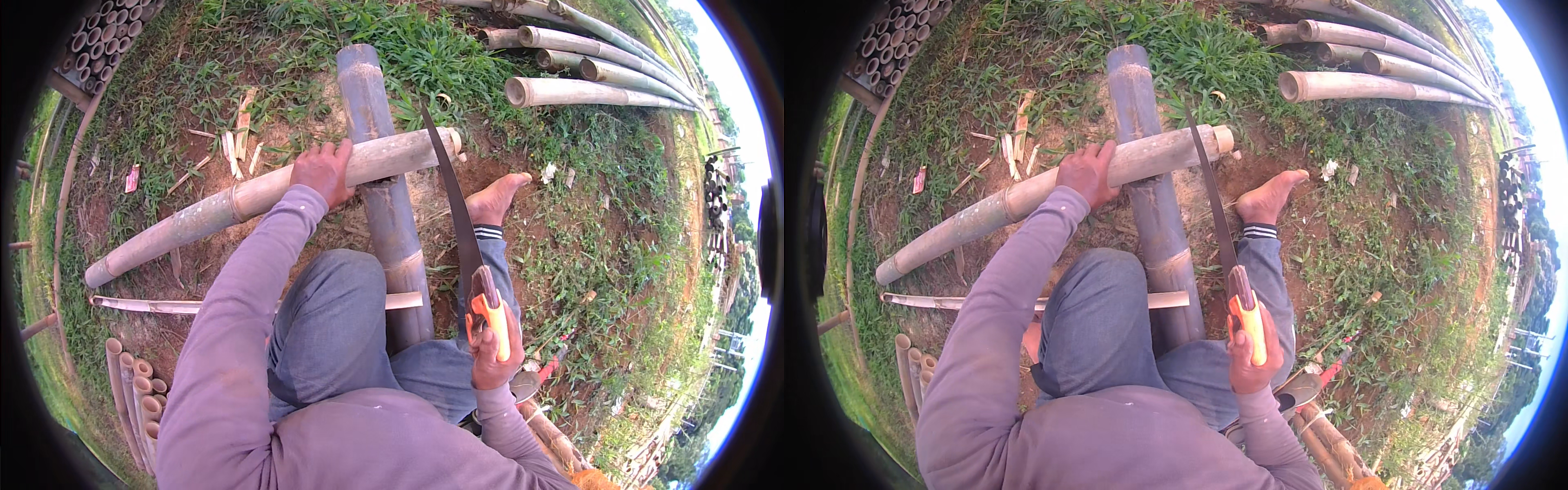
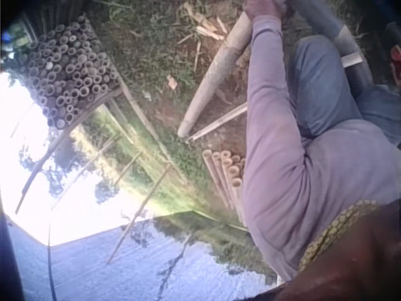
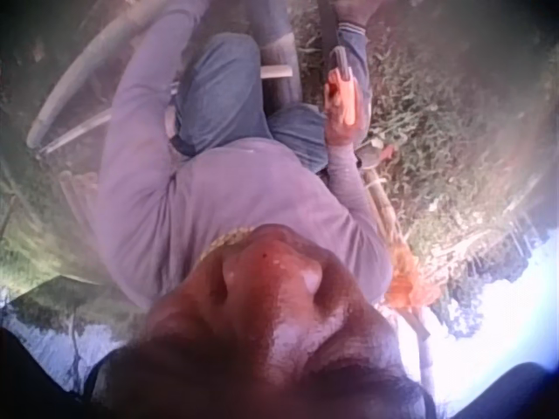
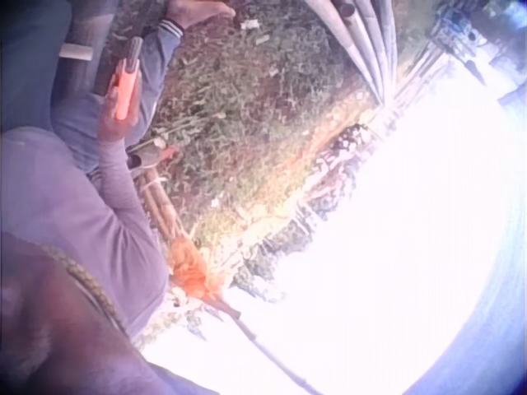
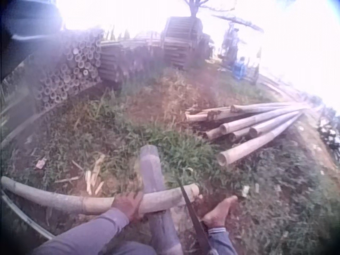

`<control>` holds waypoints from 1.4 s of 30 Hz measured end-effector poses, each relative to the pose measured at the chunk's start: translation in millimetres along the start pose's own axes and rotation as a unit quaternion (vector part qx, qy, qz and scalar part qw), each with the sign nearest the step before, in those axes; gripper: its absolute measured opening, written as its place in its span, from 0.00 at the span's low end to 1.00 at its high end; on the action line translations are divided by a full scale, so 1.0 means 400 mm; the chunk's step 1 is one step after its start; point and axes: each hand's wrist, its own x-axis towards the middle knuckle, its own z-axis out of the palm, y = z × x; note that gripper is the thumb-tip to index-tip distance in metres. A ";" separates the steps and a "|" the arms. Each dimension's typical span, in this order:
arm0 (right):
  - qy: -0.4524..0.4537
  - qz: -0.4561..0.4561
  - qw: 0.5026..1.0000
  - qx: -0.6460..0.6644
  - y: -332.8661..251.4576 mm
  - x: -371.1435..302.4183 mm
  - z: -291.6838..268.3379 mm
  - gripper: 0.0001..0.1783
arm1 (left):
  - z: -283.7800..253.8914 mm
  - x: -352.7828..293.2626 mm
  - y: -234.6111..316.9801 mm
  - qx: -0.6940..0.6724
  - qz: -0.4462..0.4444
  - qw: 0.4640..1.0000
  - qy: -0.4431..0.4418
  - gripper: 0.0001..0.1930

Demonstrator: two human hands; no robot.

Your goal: The person sits on the ground and uses a hand saw to cut long bamboo poles into shorter sections. After each cut, the person places the cut piece aside and repositions the remaining pole to continue cutting.

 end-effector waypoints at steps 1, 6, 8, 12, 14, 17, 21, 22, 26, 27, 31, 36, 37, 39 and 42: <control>-0.002 0.039 0.999 0.022 0.005 0.027 0.020 0.30 | 0.001 -0.004 0.002 -0.003 0.000 1.000 0.005 0.44; 0.004 -0.028 0.999 -0.017 0.020 0.375 0.230 0.25 | -0.022 0.006 0.030 0.003 0.004 1.000 -0.002 0.43; -0.011 -0.008 1.000 0.002 0.001 0.372 0.231 0.24 | -0.017 -0.008 0.013 0.010 -0.007 1.000 -0.006 0.43; -0.062 -0.090 0.994 -0.025 0.078 0.321 0.186 0.28 | -0.014 0.009 0.015 -0.008 0.008 1.000 0.026 0.43; -0.029 -0.107 0.993 -0.041 0.051 0.342 0.203 0.27 | 0.007 0.019 0.013 -0.017 -0.002 0.999 0.036 0.46; 0.017 -0.042 0.992 -0.118 -0.056 0.409 0.211 0.21 | 0.026 0.025 0.028 -0.019 0.012 0.998 0.052 0.48; 0.017 -0.007 0.987 -0.160 -0.046 0.351 0.145 0.20 | 0.015 0.011 0.062 -0.017 0.021 0.998 0.050 0.45; 0.000 -0.007 0.988 -0.152 -0.039 0.302 0.131 0.21 | -0.002 0.006 0.048 -0.013 0.021 0.998 0.053 0.44; 0.017 -0.055 0.992 -0.112 -0.130 0.011 -0.016 0.15 | -0.005 0.000 0.007 -0.012 0.008 0.999 0.053 0.44; 0.029 -0.046 0.992 -0.115 -0.132 0.001 -0.023 0.15 | 0.000 -0.007 0.005 -0.014 0.009 0.998 0.052 0.44; 0.052 -0.053 0.992 -0.102 -0.039 0.157 0.061 0.14 | 0.027 0.007 0.025 0.000 0.015 0.999 0.045 0.46; 0.057 -0.056 0.983 -0.164 -0.028 0.408 0.195 0.17 | 0.011 0.024 0.051 -0.018 0.015 1.000 0.015 0.45; 0.052 -0.050 0.985 -0.159 -0.052 0.354 0.178 0.17 | 0.006 0.011 0.034 -0.024 0.012 1.000 0.011 0.45; 0.032 -0.056 0.991 -0.115 -0.089 0.233 0.118 0.14 | -0.007 0.015 -0.008 -0.004 0.000 0.999 0.034 0.43; 0.034 -0.023 0.993 -0.108 -0.116 0.003 -0.028 0.11 | -0.015 0.006 0.002 0.007 0.000 1.000 0.024 0.44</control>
